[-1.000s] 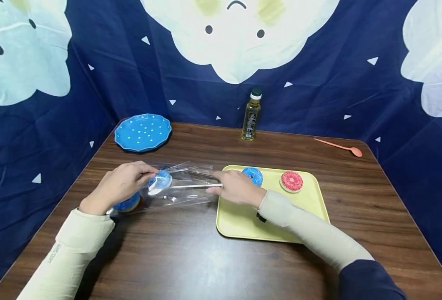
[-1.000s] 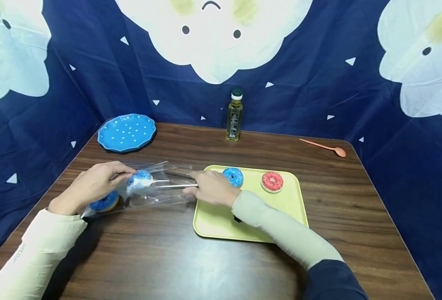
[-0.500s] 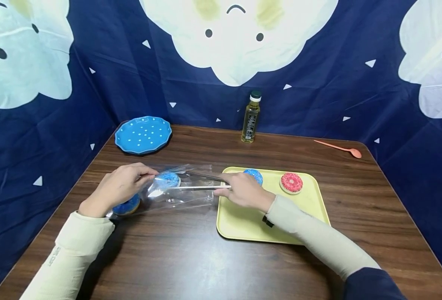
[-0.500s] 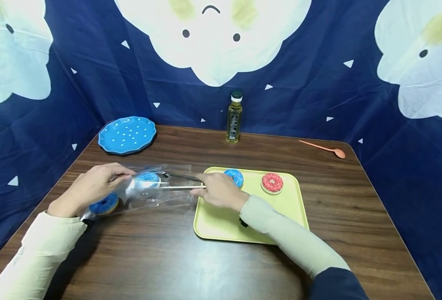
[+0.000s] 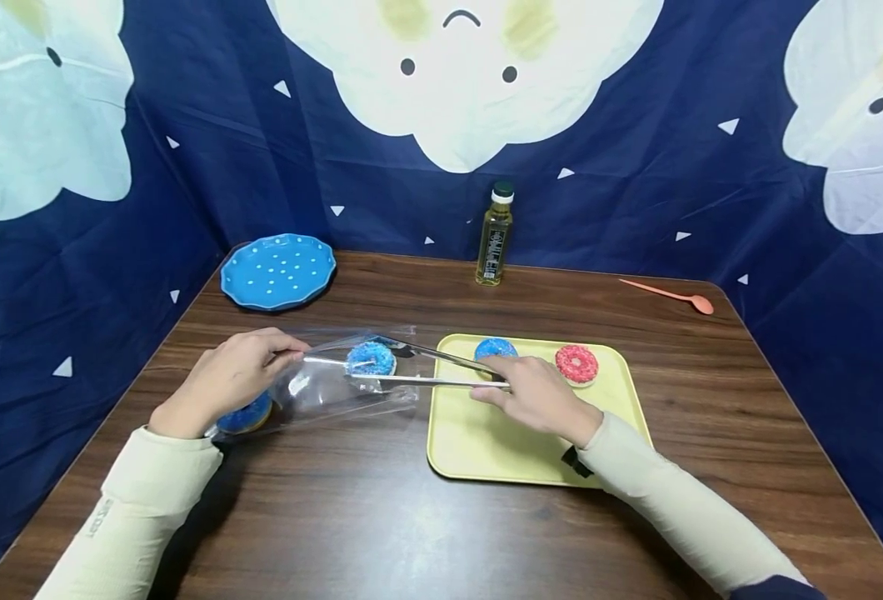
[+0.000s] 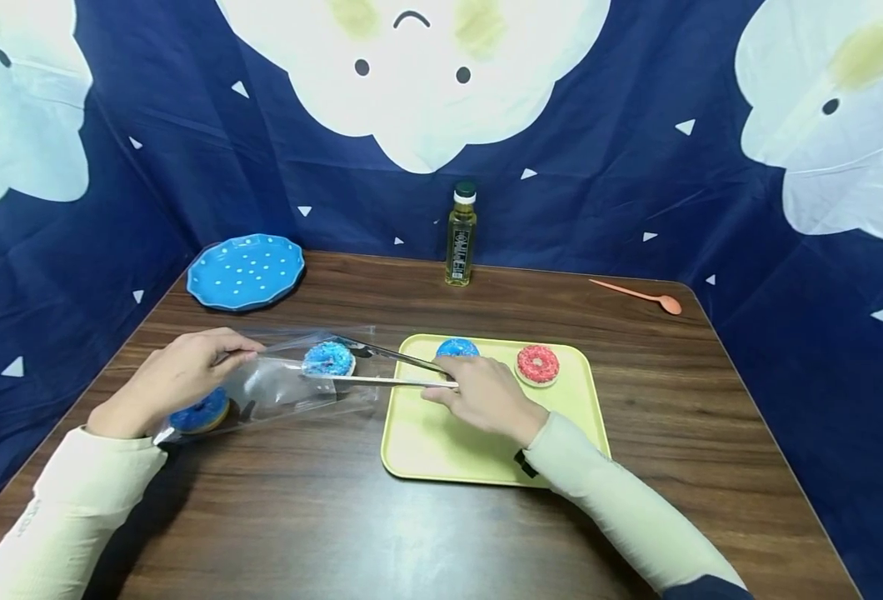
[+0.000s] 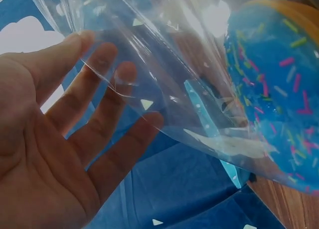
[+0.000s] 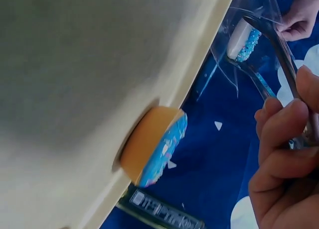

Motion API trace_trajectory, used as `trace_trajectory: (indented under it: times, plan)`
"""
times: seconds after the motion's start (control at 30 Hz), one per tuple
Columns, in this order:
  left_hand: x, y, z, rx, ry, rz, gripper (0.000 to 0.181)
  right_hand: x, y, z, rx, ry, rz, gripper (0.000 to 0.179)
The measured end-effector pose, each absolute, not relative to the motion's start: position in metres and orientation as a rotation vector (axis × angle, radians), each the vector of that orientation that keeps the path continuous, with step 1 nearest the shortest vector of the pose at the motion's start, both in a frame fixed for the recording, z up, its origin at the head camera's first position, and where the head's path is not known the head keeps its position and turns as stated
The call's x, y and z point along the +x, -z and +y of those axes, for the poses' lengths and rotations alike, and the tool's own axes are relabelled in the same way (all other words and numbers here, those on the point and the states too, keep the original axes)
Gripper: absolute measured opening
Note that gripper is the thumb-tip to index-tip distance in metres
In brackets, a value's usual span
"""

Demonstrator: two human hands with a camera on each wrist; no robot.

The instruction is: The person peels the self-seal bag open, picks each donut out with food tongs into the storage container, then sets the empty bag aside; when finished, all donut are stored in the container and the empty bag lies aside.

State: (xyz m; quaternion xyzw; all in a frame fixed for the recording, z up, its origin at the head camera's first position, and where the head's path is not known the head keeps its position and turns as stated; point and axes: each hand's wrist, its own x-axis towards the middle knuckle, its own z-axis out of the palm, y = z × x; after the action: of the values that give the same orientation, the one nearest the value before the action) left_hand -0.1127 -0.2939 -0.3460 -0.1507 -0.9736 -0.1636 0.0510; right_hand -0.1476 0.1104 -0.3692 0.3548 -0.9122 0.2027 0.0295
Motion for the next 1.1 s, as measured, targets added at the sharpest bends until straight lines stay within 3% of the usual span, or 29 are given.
trace_trajectory:
  times: [0.23, 0.5, 1.1]
  plan:
    - [-0.111, 0.345, -0.294, -0.436, 0.515, -2.98, 0.022, -0.135, 0.369, 0.137, 1.032, -0.621, -2.782, 0.045]
    - [-0.111, 0.346, -0.294, -0.435, 0.528, -2.988, 0.022, -0.118, 0.371, 0.168, 0.92, -0.67, -2.832, 0.027]
    - [-0.113, 0.345, -0.293, -0.386, 0.511, -3.001, 0.023, -0.094, 0.37, 0.212, 0.805, -0.619, -2.877, 0.026]
